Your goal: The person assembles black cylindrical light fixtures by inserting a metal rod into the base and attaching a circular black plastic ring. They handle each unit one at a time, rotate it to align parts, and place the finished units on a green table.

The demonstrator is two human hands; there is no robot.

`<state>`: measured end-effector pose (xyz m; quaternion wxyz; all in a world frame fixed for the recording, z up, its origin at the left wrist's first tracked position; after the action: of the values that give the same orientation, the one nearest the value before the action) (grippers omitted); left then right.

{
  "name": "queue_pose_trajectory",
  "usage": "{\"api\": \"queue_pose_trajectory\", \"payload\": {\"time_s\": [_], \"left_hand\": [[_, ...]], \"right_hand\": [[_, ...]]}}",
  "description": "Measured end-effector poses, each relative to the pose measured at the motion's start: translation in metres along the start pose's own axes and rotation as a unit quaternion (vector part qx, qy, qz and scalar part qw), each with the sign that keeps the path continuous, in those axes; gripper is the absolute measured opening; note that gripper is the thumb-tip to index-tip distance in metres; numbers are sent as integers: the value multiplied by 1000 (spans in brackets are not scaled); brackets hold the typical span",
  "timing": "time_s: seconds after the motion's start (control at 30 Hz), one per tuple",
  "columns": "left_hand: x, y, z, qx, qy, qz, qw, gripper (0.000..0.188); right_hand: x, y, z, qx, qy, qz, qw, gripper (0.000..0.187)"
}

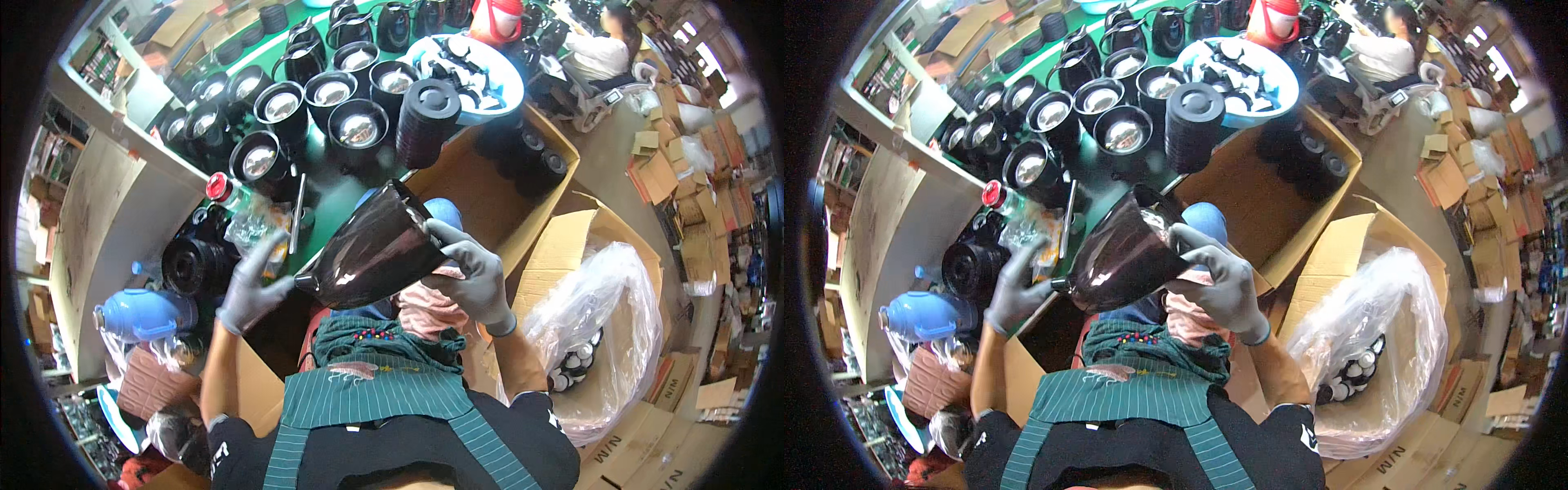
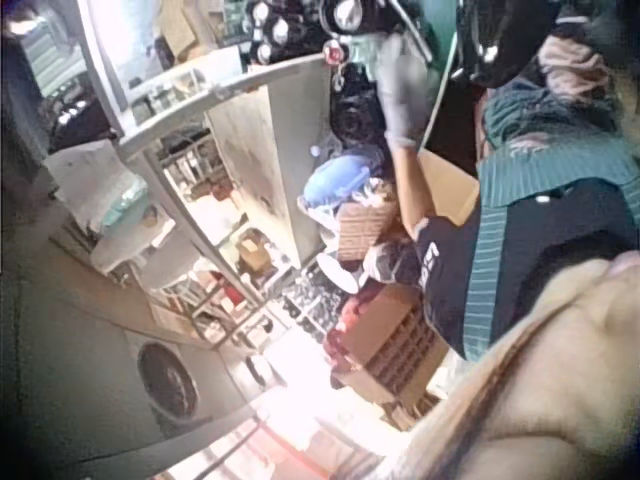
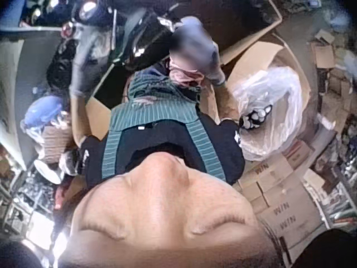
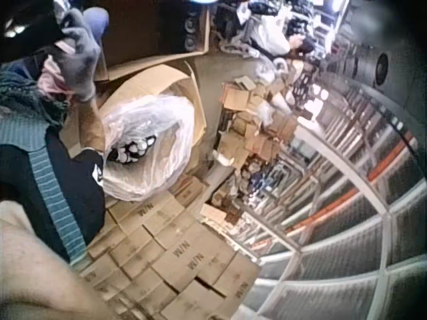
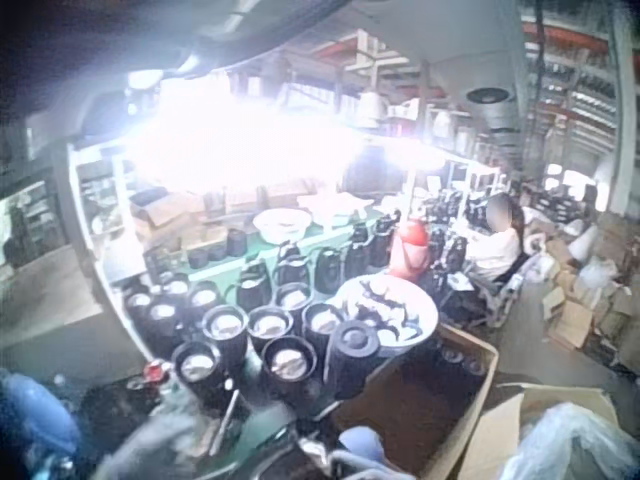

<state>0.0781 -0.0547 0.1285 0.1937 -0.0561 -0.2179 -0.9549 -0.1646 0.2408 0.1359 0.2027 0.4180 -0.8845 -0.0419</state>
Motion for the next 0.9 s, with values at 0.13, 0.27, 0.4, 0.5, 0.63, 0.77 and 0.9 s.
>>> {"api": "queue_pose_trajectory", "payload": {"time_s": [0.13, 0.27, 0.4, 0.5, 0.63, 0.77, 0.9], "left_hand": [[-13, -85, -80, -389, 140, 47, 909, 76], [-3, -108, -132, -464, 186, 72, 863, 76], [12, -107, -156, -479, 205, 67, 851, 76], [21, -105, -170, -484, 216, 65, 845, 76], [19, -97, -180, -485, 225, 66, 842, 76], [21, -91, -177, -489, 221, 45, 843, 76], [25, -95, -173, -490, 215, 28, 844, 76]], "right_hand": [[-8, -6, 21, 137, -33, 34, 989, 51], [7, -22, 5, -37, 55, -13, 998, 41], [41, -25, 5, -138, 101, -127, 977, 46], [83, -14, 29, -101, 78, -213, 969, 56], [199, 34, 67, -448, 144, 80, 879, 103], [263, 61, 145, -640, 67, 49, 764, 114], [253, 51, 132, -538, 87, 61, 836, 85]]}}
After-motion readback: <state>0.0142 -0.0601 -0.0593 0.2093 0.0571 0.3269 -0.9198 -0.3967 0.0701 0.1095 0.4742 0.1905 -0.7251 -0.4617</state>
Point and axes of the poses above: each hand's wrist, its own x-axis towards the middle knuckle, its own y-axis out of the back of the hand, z = x × y, the point moved 3 cm from there along x, towards the middle knuckle, and after that the axes turned 8 degrees about -x, right-handed, at the moved point
